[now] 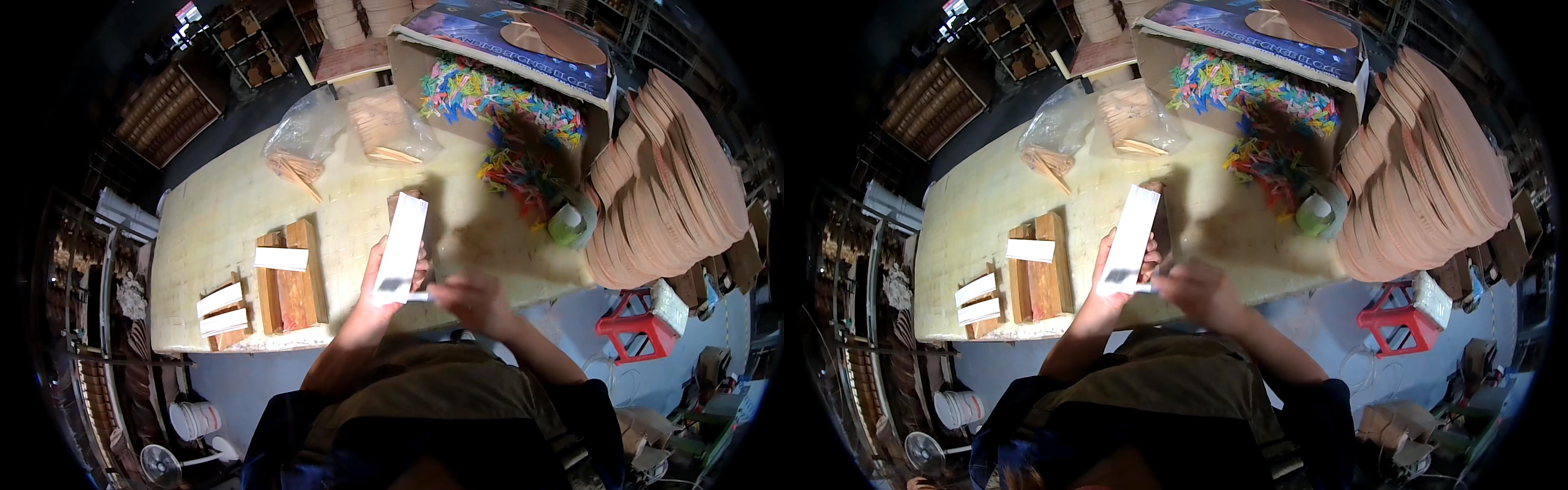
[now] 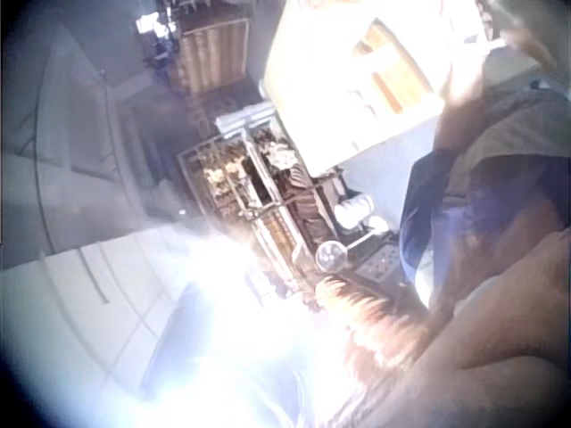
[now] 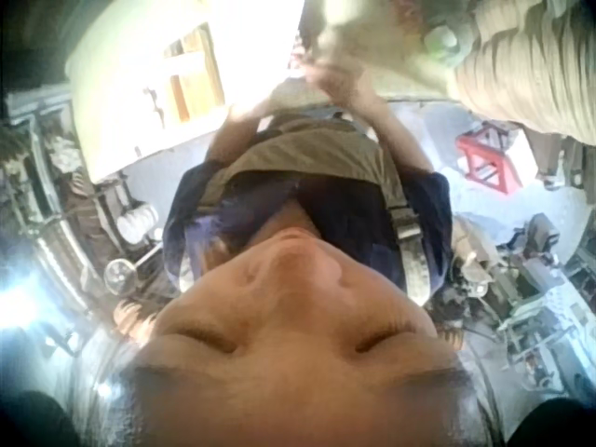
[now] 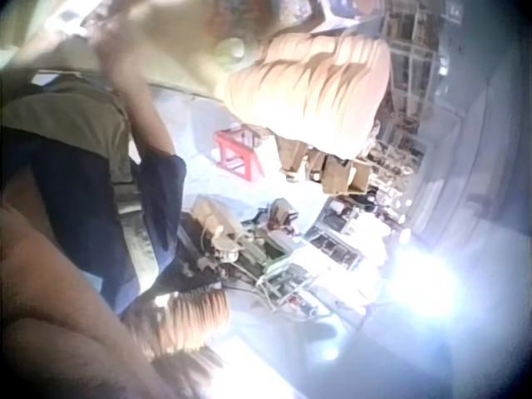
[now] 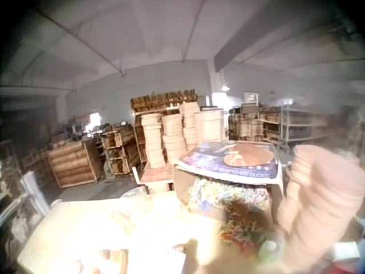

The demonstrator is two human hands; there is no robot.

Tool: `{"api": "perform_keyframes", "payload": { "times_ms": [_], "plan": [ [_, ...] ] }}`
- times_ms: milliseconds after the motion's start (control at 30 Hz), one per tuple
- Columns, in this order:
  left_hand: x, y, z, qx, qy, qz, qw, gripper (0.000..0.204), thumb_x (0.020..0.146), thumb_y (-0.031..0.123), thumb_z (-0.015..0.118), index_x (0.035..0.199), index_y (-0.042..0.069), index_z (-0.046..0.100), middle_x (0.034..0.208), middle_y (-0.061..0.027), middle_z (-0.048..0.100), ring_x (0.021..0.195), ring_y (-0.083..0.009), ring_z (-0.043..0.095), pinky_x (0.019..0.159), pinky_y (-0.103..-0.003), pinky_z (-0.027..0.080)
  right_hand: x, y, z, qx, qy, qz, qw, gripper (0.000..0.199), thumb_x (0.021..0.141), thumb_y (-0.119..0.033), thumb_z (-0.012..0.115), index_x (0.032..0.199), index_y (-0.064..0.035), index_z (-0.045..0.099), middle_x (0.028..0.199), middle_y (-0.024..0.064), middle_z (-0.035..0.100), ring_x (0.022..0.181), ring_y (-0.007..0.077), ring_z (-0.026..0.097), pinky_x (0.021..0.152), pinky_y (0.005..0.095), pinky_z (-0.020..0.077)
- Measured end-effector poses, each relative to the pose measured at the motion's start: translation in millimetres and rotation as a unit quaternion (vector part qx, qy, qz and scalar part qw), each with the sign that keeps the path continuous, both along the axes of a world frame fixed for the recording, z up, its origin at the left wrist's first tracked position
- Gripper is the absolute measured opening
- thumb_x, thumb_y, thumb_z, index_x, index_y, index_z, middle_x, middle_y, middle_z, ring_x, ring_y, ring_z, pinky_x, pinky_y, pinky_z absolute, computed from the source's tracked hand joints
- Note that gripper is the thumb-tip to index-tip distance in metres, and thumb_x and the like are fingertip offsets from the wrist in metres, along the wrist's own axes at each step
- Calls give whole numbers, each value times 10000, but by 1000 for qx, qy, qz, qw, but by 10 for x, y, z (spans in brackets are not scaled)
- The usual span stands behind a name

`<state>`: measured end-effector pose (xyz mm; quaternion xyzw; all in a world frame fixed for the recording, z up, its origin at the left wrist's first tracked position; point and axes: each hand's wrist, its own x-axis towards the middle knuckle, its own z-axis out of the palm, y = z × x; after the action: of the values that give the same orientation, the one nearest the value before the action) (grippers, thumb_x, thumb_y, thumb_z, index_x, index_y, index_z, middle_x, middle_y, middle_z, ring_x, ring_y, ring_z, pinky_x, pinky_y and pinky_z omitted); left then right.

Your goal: The person assembles craft kits by applying glue to small wooden blocks and attaching them to circular wooden pieces. They then secure the components with colorful rubber bands and place the finished units on the table. The process is repeated for multiple items.

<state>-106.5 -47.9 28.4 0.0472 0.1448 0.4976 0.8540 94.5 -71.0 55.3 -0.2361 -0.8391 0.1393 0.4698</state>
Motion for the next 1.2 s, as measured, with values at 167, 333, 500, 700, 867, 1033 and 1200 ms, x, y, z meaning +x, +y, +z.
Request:
{"api": "perform_keyframes", "payload": {
  "times_ms": [167,333,500,700,867,1033,1200],
  "plan": [
    [56,-16,-7,11,-28,-68,997,542,815,390,557,1083,-81,524,900,-116,533,724,-169,464,508,-230,393,192,584,-22,-203,77,-149,965,240,752,-91,722,991,-101,700,768,90,622,652,228,608,571,329,481],
    [29,-68,87,5,-12,-35,999,491,840,378,542,1090,-44,526,868,-109,526,690,-176,466,499,-239,379,274,357,161,-159,26,-87,983,224,762,-55,706,984,-85,701,759,83,612,656,204,603,592,316,480],
    [26,-80,100,-17,-54,-40,998,465,848,370,527,1093,-25,533,851,-114,524,684,-189,473,497,-245,389,391,326,-4,-277,30,-53,959,212,773,-39,699,985,-41,696,797,82,631,718,163,611,644,276,481],
    [21,-97,40,11,-18,-63,998,538,807,375,568,1073,-89,517,853,-139,503,696,-182,443,488,-210,379,436,339,73,-263,38,-84,960,208,776,-24,690,984,-16,687,812,69,653,724,116,604,655,265,480],
    [61,-114,61,10,34,-49,998,520,801,365,564,1064,-82,526,849,-132,512,690,-180,445,487,-224,380,385,434,16,-343,93,-100,929,188,772,-32,697,960,-27,697,796,60,647,700,109,597,635,255,474],
    [21,-97,41,18,45,-62,997,521,801,375,555,1066,-73,532,846,-126,516,676,-185,449,486,-234,372,419,443,51,-304,92,-106,942,183,783,-38,705,965,-19,693,805,21,627,707,73,544,615,219,426],
    [52,-137,26,27,55,-50,997,516,798,377,550,1059,-68,545,868,-124,529,680,-185,451,491,-232,365,369,536,-157,-322,165,-168,917,188,783,-53,688,971,-42,685,777,24,618,641,76,536,583,227,430]
  ]
}}
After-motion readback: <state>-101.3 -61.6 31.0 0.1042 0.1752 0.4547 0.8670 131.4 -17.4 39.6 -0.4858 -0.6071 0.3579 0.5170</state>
